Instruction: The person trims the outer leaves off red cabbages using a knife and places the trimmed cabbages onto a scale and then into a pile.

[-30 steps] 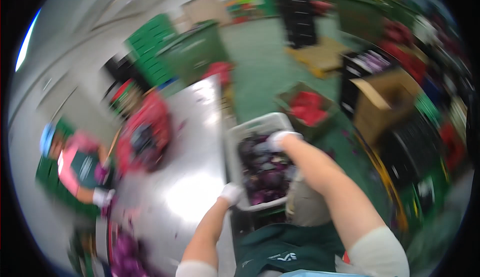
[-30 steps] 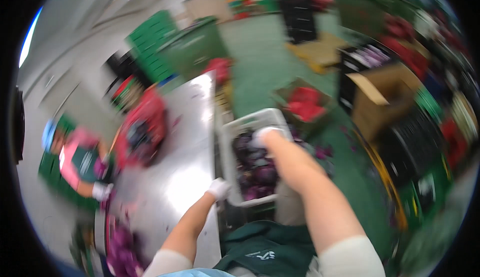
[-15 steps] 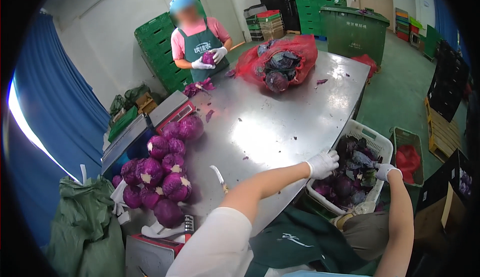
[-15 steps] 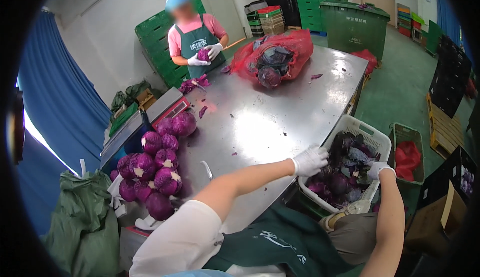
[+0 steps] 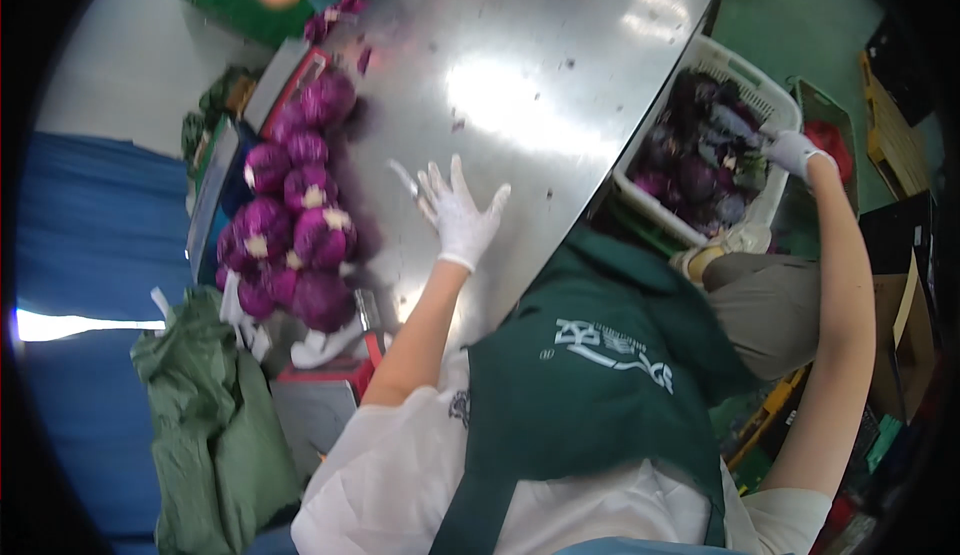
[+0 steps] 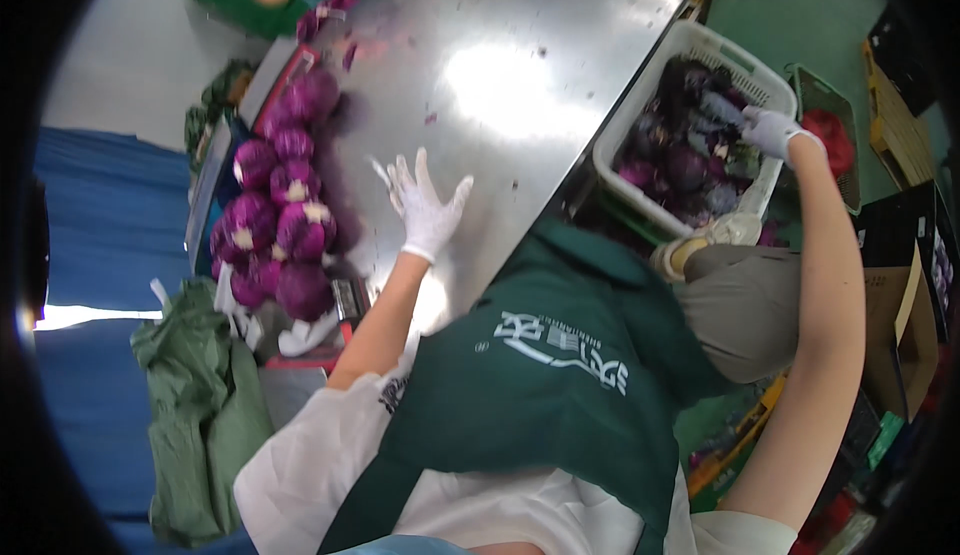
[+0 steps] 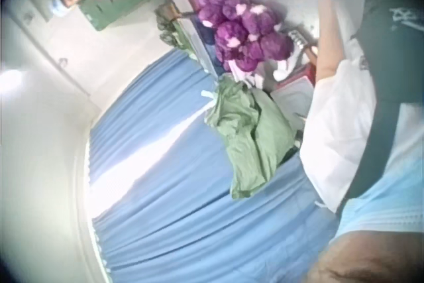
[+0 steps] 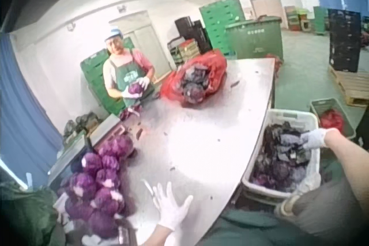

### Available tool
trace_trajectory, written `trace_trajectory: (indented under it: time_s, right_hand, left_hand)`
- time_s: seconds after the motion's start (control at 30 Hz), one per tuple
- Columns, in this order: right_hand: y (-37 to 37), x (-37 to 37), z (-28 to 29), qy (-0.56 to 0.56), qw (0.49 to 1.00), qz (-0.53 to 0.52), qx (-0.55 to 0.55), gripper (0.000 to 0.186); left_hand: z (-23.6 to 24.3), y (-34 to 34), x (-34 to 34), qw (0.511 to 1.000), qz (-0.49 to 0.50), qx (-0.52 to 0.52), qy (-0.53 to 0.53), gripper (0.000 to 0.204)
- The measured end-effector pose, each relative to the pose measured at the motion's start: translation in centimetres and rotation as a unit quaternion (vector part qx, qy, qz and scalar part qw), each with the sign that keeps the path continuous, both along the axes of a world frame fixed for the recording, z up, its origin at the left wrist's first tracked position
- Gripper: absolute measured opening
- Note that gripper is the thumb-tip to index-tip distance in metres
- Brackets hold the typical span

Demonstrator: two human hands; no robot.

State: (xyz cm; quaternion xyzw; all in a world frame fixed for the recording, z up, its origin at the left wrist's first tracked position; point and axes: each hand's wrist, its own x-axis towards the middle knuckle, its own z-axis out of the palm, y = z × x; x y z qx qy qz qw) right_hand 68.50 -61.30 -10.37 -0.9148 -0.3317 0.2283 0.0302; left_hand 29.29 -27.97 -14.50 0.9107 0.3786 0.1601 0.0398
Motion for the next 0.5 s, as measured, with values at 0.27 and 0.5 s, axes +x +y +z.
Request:
trace_trajectory:
  time_s: [0.27,0.5]
  right_hand:
    - [-1.8,-0.5,-1.2,0.063,0.996,-0.032,0.061,0.048]
    - [4.0,-4.5,1.8,0.048,0.988,0.021,0.145,0.05]
  left_hand:
    - [-2.4,0.9,-1.4,0.994,0.104,-0.001,-0.025,0.08]
    - [-4.1,3.6,-2.9,0.989,0.124,-0.034,-0.067,0.054]
